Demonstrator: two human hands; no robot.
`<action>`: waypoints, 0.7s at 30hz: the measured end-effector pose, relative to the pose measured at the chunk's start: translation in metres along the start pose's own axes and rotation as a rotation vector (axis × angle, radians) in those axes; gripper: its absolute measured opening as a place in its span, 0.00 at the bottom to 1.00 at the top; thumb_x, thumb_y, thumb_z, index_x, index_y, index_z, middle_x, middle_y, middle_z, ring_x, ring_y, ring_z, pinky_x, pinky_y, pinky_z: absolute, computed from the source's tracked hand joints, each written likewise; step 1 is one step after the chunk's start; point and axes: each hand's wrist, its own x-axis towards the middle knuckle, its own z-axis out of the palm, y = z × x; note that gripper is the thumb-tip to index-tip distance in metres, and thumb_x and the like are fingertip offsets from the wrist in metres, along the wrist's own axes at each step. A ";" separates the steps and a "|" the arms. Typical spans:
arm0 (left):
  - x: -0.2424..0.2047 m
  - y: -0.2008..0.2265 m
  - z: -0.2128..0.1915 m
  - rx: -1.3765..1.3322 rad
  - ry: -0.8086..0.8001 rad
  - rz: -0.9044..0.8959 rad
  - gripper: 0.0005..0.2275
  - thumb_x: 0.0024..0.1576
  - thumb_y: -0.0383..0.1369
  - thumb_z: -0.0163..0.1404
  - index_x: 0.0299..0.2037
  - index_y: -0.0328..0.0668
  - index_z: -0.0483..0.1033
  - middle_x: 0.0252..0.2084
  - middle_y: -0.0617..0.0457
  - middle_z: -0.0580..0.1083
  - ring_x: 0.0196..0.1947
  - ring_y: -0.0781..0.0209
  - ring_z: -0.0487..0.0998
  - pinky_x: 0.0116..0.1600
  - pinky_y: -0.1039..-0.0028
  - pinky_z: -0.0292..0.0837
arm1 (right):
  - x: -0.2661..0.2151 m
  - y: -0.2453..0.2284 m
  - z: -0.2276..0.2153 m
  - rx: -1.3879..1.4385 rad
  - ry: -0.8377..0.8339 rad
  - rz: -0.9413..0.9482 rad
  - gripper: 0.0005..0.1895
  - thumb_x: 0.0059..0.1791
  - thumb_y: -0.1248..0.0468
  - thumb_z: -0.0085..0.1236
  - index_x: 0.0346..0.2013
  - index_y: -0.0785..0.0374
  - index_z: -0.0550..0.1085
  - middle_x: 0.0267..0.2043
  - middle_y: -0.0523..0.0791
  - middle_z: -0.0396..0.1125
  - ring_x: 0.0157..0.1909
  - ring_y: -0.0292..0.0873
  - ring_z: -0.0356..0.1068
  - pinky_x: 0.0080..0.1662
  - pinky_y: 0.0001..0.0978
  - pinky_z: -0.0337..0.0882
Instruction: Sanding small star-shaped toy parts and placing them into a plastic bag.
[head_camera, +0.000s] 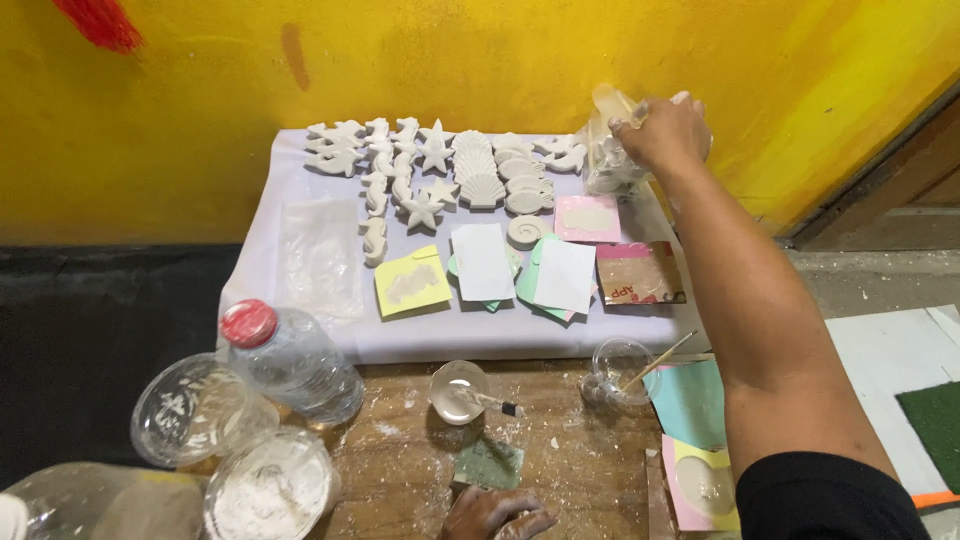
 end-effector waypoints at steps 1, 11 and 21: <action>-0.005 -0.007 0.007 0.000 0.007 -0.001 0.12 0.51 0.47 0.67 0.42 0.65 0.82 0.39 0.68 0.86 0.40 0.69 0.86 0.42 0.75 0.69 | -0.003 -0.001 -0.001 -0.002 0.002 -0.007 0.32 0.52 0.36 0.55 0.64 0.50 0.71 0.69 0.57 0.57 0.69 0.60 0.52 0.58 0.59 0.63; 0.012 0.002 -0.022 -0.071 -0.132 0.329 0.14 0.66 0.38 0.51 0.62 0.55 0.73 0.54 0.52 0.79 0.50 0.55 0.80 0.50 0.61 0.73 | -0.021 0.003 -0.034 0.099 0.081 0.041 0.27 0.55 0.38 0.50 0.57 0.53 0.75 0.69 0.60 0.54 0.71 0.64 0.49 0.63 0.61 0.55; 0.041 0.067 -0.071 -0.157 0.152 0.443 0.14 0.58 0.39 0.54 0.43 0.34 0.78 0.40 0.42 0.78 0.37 0.49 0.82 0.39 0.62 0.81 | -0.207 0.026 -0.079 0.608 0.684 -0.380 0.07 0.56 0.63 0.56 0.43 0.62 0.78 0.45 0.49 0.70 0.47 0.47 0.67 0.51 0.40 0.67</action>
